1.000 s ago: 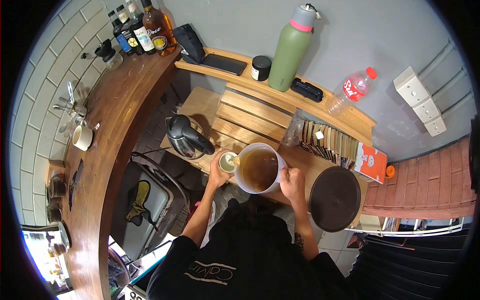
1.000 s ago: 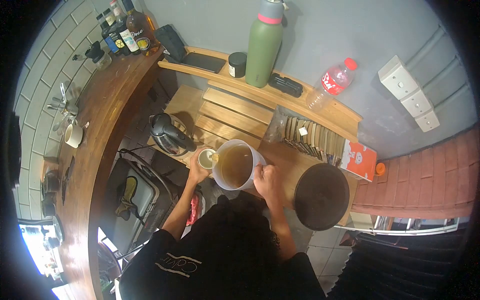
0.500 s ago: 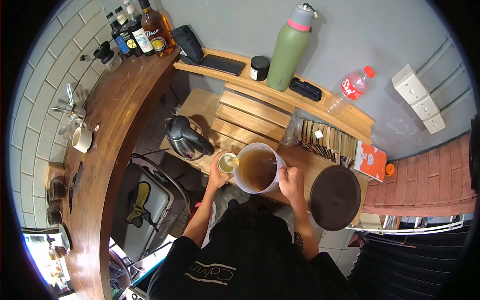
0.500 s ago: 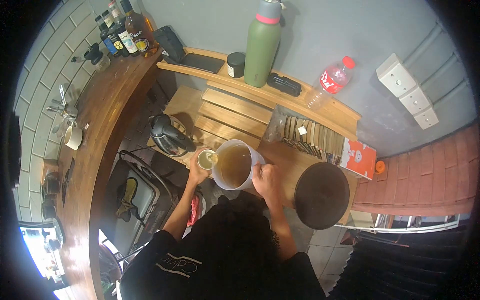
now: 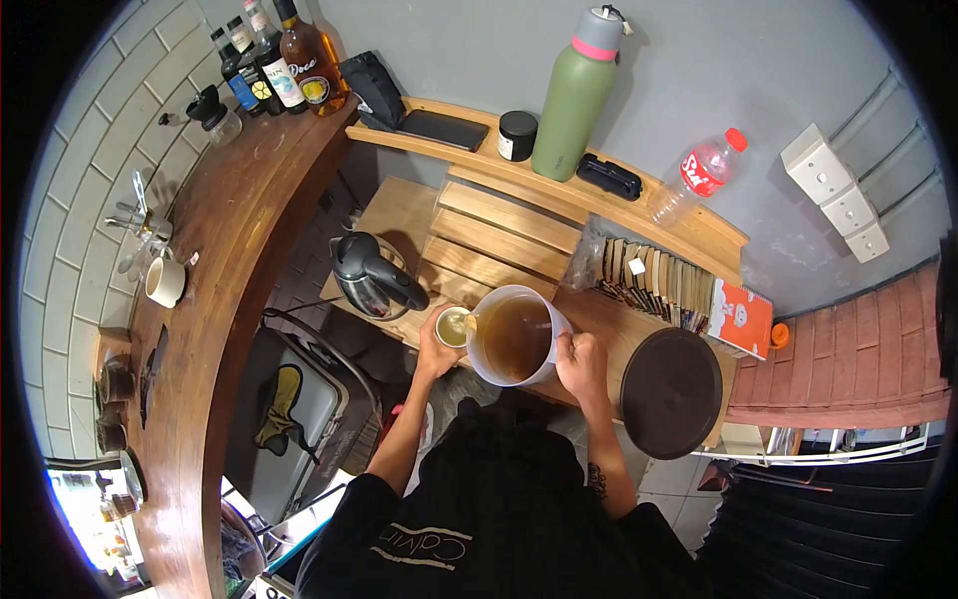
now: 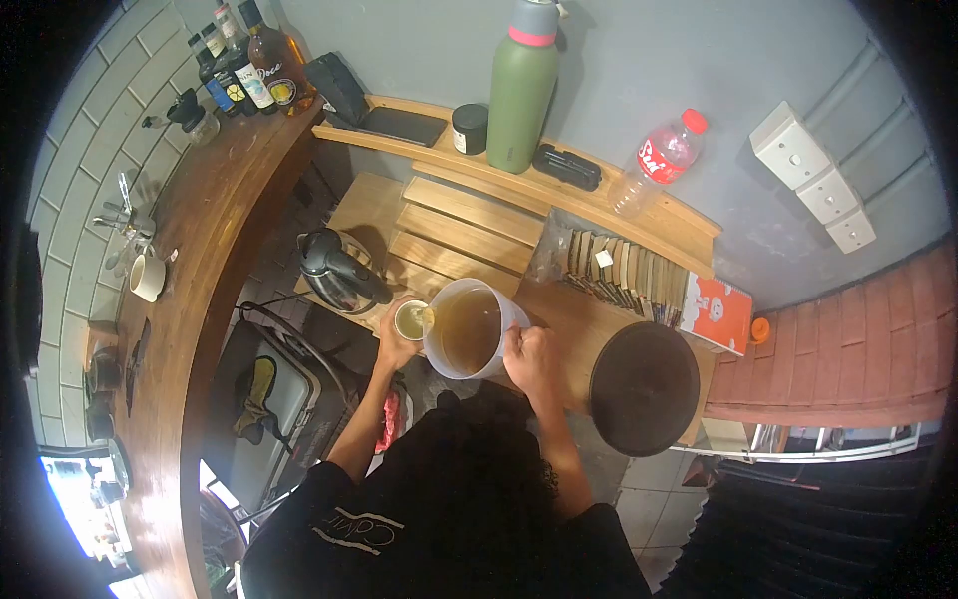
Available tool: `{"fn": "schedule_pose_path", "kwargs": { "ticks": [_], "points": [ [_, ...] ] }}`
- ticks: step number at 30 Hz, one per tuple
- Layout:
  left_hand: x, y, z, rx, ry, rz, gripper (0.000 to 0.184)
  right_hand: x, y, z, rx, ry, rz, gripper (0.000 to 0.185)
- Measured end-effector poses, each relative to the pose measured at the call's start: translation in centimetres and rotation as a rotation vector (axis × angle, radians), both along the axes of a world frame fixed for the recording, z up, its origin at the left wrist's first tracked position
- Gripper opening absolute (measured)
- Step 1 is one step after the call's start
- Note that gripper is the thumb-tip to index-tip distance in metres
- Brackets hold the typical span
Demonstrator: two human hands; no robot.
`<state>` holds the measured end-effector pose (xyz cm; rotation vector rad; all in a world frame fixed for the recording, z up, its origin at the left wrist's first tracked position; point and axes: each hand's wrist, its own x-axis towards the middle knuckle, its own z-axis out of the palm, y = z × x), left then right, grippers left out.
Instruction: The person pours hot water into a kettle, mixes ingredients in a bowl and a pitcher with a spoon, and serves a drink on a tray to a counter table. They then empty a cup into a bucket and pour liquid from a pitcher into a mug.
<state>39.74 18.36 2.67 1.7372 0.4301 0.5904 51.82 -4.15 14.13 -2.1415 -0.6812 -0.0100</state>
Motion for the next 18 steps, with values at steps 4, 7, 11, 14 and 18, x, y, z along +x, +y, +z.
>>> {"fn": "schedule_pose_path", "kwargs": {
  "ticks": [4,7,11,14,18],
  "points": [
    [-0.2,0.0,-0.5,-0.010,0.001,0.002,0.070,-0.1,0.1,0.5,-0.038,0.003,0.003,0.043],
    [-0.2,0.0,-0.9,-0.015,-0.020,0.007,0.071,0.0,-0.1,-0.1,-0.031,-0.007,0.007,0.046],
    [-0.3,-0.2,-0.7,-0.017,-0.006,0.018,0.071,-0.2,-0.1,0.0,-0.029,0.038,0.000,0.048],
    [-0.3,-0.2,-0.7,-0.044,-0.006,0.009,0.070,-0.3,-0.1,0.1,-0.025,0.022,0.001,0.048],
    [-0.5,-0.1,-1.1,-0.057,-0.002,0.010,0.070,-0.4,-0.1,-0.5,-0.027,0.007,-0.013,0.047]
  ]
}}
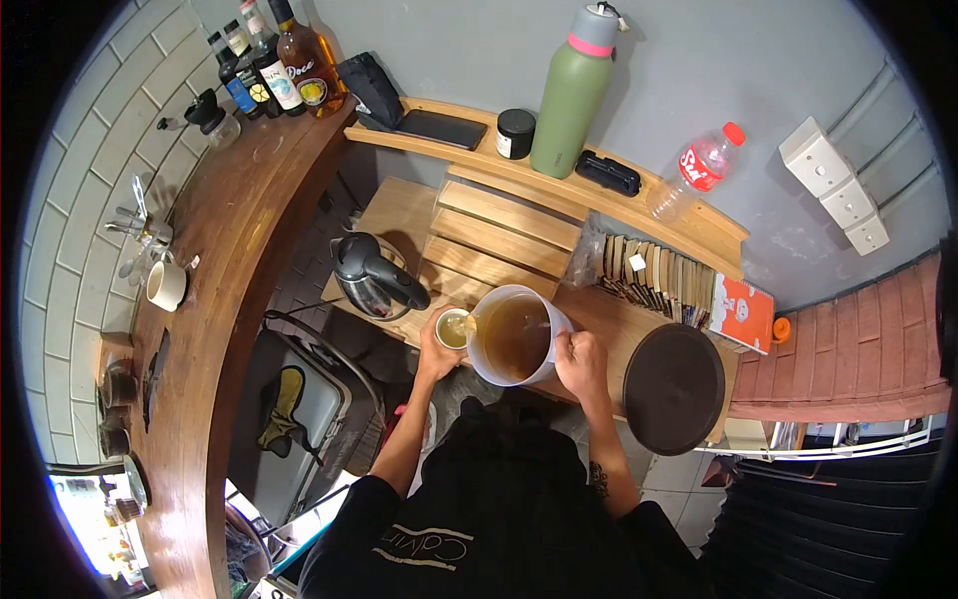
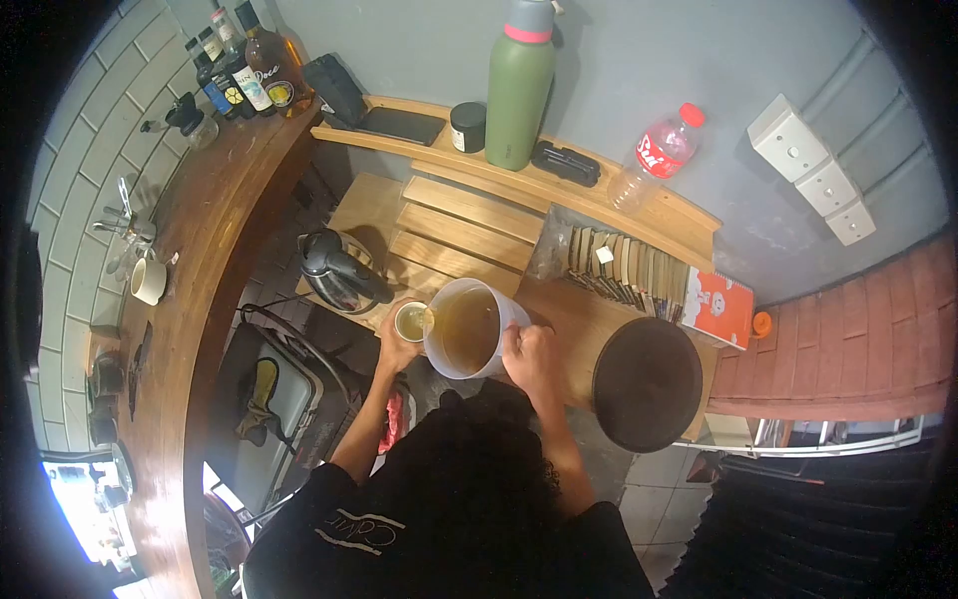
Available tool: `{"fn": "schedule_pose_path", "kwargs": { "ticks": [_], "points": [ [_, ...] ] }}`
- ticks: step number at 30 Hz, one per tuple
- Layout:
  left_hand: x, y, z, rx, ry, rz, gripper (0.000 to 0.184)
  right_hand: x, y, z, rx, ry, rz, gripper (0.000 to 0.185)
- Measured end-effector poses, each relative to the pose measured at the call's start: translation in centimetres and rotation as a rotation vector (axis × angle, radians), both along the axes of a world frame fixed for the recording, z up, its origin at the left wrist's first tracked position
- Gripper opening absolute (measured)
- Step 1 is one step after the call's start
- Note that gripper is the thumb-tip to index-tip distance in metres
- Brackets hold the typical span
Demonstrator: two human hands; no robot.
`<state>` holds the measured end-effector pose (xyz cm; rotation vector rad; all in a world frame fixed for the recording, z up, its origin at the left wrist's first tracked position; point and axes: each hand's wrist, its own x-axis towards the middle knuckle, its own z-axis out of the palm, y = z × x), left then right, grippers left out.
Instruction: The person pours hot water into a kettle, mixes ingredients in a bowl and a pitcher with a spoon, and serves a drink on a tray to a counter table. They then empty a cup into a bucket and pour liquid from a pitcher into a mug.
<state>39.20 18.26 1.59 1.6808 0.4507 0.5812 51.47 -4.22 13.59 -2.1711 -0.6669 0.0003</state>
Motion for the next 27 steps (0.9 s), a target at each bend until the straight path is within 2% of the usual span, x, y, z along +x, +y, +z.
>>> {"fn": "schedule_pose_path", "kwargs": {
  "ticks": [18,23,25,27],
  "points": [
    [0.1,-0.5,0.2,-0.005,-0.012,-0.026,0.073,0.5,-1.1,0.2,0.044,-0.027,0.021,0.043],
    [0.9,-1.2,1.3,0.011,-0.025,-0.059,0.073,1.7,-3.3,-0.5,0.012,0.028,0.008,0.037],
    [1.3,-1.5,1.6,0.002,-0.015,-0.077,0.072,2.0,-3.7,0.5,0.057,0.071,0.003,0.036],
    [1.5,-1.5,1.4,-0.035,-0.024,-0.092,0.071,2.5,-4.4,0.0,0.227,0.091,-0.028,0.048]
  ]
}}
